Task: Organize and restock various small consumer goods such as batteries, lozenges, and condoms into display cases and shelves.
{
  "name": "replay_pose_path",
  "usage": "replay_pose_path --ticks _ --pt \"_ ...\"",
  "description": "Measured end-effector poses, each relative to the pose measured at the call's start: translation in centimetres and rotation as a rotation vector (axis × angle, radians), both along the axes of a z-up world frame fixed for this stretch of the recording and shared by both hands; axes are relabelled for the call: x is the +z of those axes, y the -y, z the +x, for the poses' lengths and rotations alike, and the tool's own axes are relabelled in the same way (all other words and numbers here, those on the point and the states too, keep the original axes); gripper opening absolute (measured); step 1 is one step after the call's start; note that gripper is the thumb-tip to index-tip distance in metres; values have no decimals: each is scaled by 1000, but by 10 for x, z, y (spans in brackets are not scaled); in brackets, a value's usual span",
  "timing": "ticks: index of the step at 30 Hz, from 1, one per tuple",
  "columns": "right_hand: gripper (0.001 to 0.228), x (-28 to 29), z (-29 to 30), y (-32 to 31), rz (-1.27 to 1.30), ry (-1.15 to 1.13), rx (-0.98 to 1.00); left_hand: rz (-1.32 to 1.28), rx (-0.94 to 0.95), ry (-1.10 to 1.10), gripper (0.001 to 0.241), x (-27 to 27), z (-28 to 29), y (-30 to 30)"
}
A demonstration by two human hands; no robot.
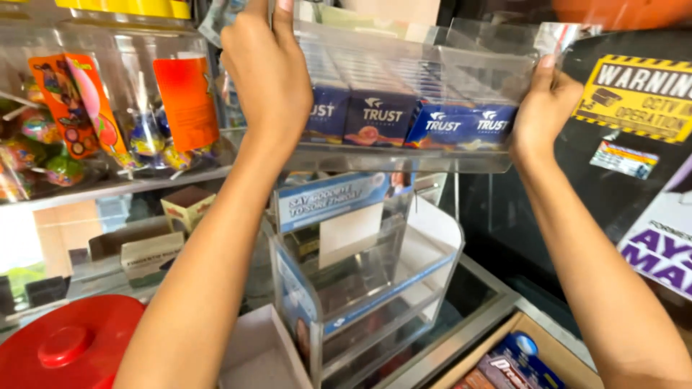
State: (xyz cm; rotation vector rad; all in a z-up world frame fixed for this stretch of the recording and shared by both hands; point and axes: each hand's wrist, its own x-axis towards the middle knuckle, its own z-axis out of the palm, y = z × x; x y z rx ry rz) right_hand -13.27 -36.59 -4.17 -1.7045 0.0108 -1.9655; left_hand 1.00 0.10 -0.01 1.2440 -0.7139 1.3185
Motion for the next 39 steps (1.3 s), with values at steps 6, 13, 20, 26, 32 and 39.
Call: replay_pose_path --ticks 6,13,20,26,32,39 --pt "44 -6 48 -17 29 -29 248 40 102 -85 27 -17 14 -5" --pt "48 -22 108 3 150 -83 230 97 127 -215 28 -21 29 -1" --pt "57 -35 147 17 153 -147 157 65 119 -198 25 -37 50 8" --pt "53 -37 173 29 152 -149 188 99 165 -293 28 -46 63 15" --pt "48 -43 199 44 144 -160 143 78 156 -290 28 -48 78 22" --pt "46 -58 204 40 124 -159 268 50 129 -297 33 -67 96 32"
